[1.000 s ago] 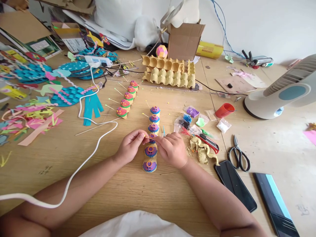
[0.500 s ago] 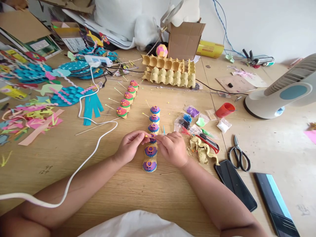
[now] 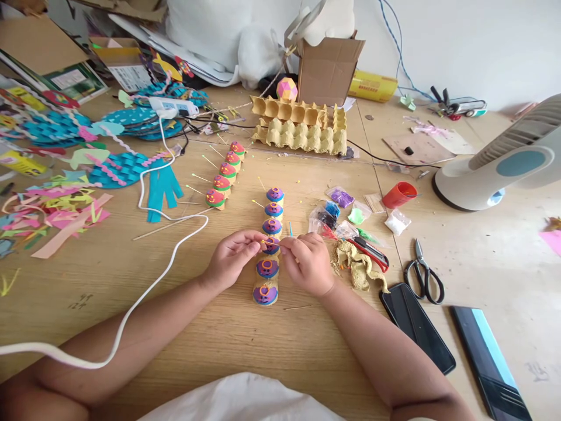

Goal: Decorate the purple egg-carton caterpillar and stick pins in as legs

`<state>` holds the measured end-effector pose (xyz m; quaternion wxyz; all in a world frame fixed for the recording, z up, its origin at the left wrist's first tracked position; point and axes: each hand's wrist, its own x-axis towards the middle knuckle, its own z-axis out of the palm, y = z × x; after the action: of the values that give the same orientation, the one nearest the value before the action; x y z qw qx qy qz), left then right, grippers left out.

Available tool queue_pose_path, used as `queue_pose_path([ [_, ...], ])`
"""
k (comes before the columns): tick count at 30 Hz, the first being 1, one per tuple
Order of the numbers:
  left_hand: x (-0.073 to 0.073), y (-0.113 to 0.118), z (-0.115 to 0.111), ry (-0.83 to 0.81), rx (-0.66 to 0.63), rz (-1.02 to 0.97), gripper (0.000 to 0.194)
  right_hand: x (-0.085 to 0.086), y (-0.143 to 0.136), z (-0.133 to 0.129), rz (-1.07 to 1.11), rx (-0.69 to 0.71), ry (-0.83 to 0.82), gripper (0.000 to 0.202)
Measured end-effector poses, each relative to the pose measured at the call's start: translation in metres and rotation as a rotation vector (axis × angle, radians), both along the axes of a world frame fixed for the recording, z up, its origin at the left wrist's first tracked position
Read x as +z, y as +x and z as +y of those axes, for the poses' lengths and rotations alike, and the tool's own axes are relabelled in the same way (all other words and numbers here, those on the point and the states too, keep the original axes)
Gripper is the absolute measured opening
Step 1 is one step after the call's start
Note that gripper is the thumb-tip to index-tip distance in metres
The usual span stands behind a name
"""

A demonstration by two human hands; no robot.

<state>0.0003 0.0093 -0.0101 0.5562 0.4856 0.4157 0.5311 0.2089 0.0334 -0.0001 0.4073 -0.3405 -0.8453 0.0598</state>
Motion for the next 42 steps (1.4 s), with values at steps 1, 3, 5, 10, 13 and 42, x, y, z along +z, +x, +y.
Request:
queue_pose_path([
  [1,0.0,0.0,0.0,0.009,0.0,0.002,0.03,0.0,0.0,0.001,0.005,0.001,0.0,0.012],
  [3,0.0,0.001,-0.001,0.035,0.018,0.035,0.027,0.0,-0.001,0.001,0.01,0.002,0.0,0.012],
  [5,0.0,0.001,0.0,0.062,0.037,0.081,0.024,0.0,-0.001,0.001,0.005,-0.003,-0.007,0.012],
  [10,0.001,0.0,0.001,0.087,0.053,0.131,0.023,0.0,0.0,-0.001,0.014,-0.006,-0.02,0.013],
  [13,0.001,-0.001,0.001,0.088,0.077,0.14,0.022,0.0,0.001,-0.002,0.055,-0.024,-0.019,0.012],
  [42,0.005,-0.001,-0.005,0.428,-0.07,0.414,0.017,0.006,-0.014,-0.006,0.205,0.217,-0.049,0.023],
])
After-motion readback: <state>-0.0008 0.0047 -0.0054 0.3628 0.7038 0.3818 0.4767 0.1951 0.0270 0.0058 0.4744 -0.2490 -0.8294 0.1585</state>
